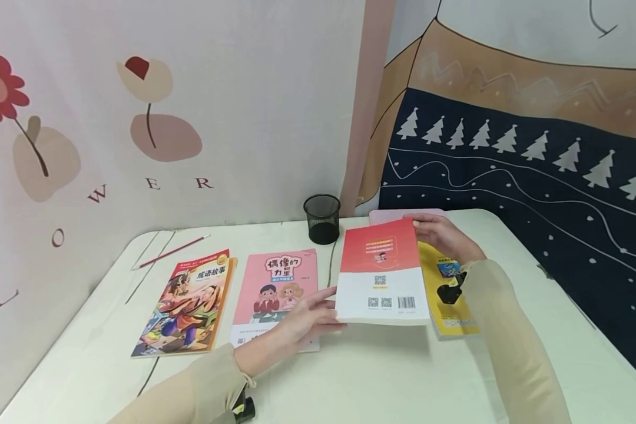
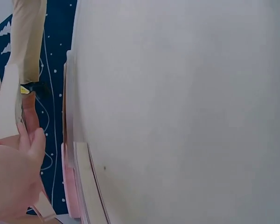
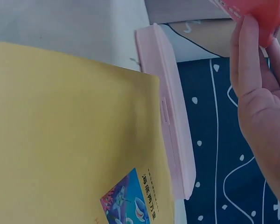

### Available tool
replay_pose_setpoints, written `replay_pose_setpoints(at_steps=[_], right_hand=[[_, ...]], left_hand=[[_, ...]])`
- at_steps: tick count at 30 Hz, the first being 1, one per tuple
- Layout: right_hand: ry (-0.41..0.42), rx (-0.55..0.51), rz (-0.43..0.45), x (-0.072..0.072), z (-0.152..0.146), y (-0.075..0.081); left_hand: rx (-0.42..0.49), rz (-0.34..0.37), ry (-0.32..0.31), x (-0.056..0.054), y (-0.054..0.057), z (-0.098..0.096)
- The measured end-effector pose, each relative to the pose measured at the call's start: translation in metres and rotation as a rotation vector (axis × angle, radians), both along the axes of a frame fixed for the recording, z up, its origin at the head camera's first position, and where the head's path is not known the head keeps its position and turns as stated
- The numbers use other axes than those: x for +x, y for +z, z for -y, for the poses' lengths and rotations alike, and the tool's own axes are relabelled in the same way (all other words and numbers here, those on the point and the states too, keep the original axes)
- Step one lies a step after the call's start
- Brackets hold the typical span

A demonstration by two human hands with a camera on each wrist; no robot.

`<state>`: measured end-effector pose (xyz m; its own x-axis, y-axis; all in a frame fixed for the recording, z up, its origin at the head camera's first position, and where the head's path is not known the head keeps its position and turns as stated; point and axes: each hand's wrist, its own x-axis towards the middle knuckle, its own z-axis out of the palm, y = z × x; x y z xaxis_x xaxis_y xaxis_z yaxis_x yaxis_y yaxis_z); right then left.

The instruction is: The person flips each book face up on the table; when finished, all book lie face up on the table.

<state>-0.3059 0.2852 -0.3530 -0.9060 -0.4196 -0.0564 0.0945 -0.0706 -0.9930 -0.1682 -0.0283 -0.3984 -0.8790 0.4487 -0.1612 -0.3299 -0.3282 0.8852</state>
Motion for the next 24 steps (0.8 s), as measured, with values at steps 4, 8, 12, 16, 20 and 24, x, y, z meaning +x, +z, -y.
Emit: replay_pose_setpoints(at_steps=[4,8,12,16,20,24], right_hand=[[-0.003,-0.033,-0.016,0.0027,-0.0012,0.0027],[-0.027,-0.085,0.028,0.0046,-0.0004,0.0045],[-0.035,-0.175,0.091,0.0064,0.0019,0.0061],[-0.026,-0.219,0.099,0.0078,0.0032,0.0072],[-0.025,-0.254,0.117,0.0089,0.0030,0.0084],[-0.018,-0.286,0.108,0.0086,0.0019,0.0086]], left_hand=[[0.078,0.012,-0.025,0.0002,0.0019,-0.0031],[0.146,0.037,-0.046,0.0001,0.0033,-0.0056],[0.187,0.064,-0.066,0.0003,0.0039,-0.0068],[0.217,0.101,-0.099,0.0004,0.0027,-0.0075],[0.244,0.104,-0.134,0.0007,0.0014,-0.0084],[0.261,0.103,-0.149,0.0013,0.0002,-0.0096]])
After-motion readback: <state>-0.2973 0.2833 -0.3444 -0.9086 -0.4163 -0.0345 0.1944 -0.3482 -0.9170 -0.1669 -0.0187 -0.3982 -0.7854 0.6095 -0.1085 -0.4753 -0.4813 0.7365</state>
